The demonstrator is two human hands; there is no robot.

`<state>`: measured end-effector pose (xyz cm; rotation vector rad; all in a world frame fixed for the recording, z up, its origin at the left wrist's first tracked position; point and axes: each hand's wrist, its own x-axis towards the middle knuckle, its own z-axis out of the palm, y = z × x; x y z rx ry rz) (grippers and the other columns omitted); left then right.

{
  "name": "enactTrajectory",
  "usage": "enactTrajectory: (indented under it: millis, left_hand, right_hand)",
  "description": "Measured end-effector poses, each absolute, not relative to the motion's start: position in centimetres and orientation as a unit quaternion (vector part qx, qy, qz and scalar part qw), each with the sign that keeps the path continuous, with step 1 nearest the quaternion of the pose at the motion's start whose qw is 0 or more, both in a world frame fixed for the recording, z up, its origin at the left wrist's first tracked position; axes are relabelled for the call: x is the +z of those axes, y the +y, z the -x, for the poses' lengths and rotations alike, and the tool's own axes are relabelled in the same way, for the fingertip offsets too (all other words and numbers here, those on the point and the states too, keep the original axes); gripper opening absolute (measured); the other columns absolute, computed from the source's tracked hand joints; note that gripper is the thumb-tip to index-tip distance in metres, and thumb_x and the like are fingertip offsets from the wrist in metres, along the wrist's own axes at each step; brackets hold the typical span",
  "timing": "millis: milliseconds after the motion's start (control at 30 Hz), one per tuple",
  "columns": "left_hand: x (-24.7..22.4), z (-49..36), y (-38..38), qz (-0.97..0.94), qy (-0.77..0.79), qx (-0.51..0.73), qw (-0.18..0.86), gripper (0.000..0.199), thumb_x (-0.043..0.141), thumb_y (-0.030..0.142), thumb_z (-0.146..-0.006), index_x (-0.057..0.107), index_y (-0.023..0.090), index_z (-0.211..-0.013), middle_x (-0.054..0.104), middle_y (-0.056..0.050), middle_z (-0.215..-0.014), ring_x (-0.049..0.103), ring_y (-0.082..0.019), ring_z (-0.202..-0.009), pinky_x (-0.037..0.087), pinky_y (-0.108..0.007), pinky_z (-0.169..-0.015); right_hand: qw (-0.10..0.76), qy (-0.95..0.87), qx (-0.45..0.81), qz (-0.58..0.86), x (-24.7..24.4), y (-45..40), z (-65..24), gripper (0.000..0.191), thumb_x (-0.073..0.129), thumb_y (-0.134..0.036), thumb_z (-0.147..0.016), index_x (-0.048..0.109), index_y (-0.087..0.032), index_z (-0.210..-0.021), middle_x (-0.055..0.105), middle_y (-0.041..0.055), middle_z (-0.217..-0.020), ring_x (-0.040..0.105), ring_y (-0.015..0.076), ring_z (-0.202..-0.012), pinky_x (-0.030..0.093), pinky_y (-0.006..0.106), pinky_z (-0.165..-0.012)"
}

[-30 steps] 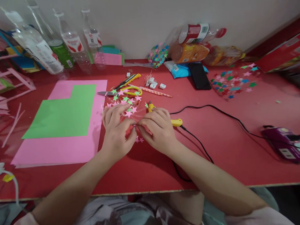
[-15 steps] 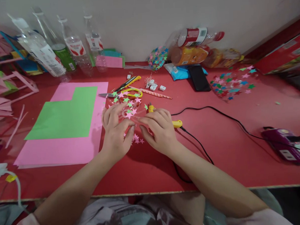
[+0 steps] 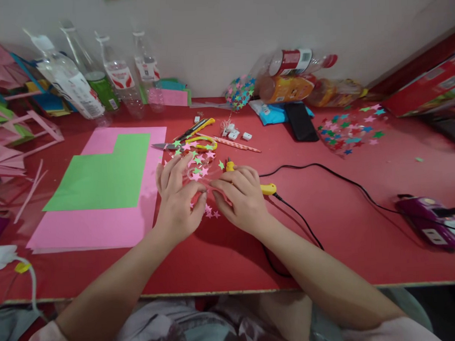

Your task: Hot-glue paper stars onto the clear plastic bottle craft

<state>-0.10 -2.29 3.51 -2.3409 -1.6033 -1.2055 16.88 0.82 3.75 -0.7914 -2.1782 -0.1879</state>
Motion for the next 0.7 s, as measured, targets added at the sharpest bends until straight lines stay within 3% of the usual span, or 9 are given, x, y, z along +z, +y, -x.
enactTrajectory:
  millis: [233, 700]
  left_hand:
    - [3.32, 0.06, -2.02, 0.745, -0.529, -0.407, 0.008, 0.013, 0.055, 0.022, -0.087, 0.062, 0.02, -0.077, 0.045, -0.007, -0.144, 0.033, -0.029, -0.139, 0.024, -0.058, -0.114]
    - [2.97, 0.05, -1.75, 0.765, -0.526, -0.371, 0.016, 0.017, 0.049, 0.017, -0.088, 0.06, 0.02, -0.075, 0.049, -0.004, -0.142, 0.029, -0.027, -0.141, 0.01, -0.062, -0.117]
  right_hand:
    - [0.396, -0.862, -0.069, 0.309, 3.73, 0.76, -16.78, 0.012, 0.055, -0.017, -0.086, 0.061, -0.02, -0.097, 0.063, 0.0032, -0.088, 0.053, 0.0175, -0.084, 0.04, 0.036, -0.081]
    - [0.396, -0.858, -0.083, 0.318, 3.5, 0.62, -16.26, 0.012, 0.056, -0.019, -0.087, 0.061, -0.018, -0.098, 0.065, 0.0052, -0.09, 0.05, 0.0187, -0.085, 0.04, 0.036, -0.083]
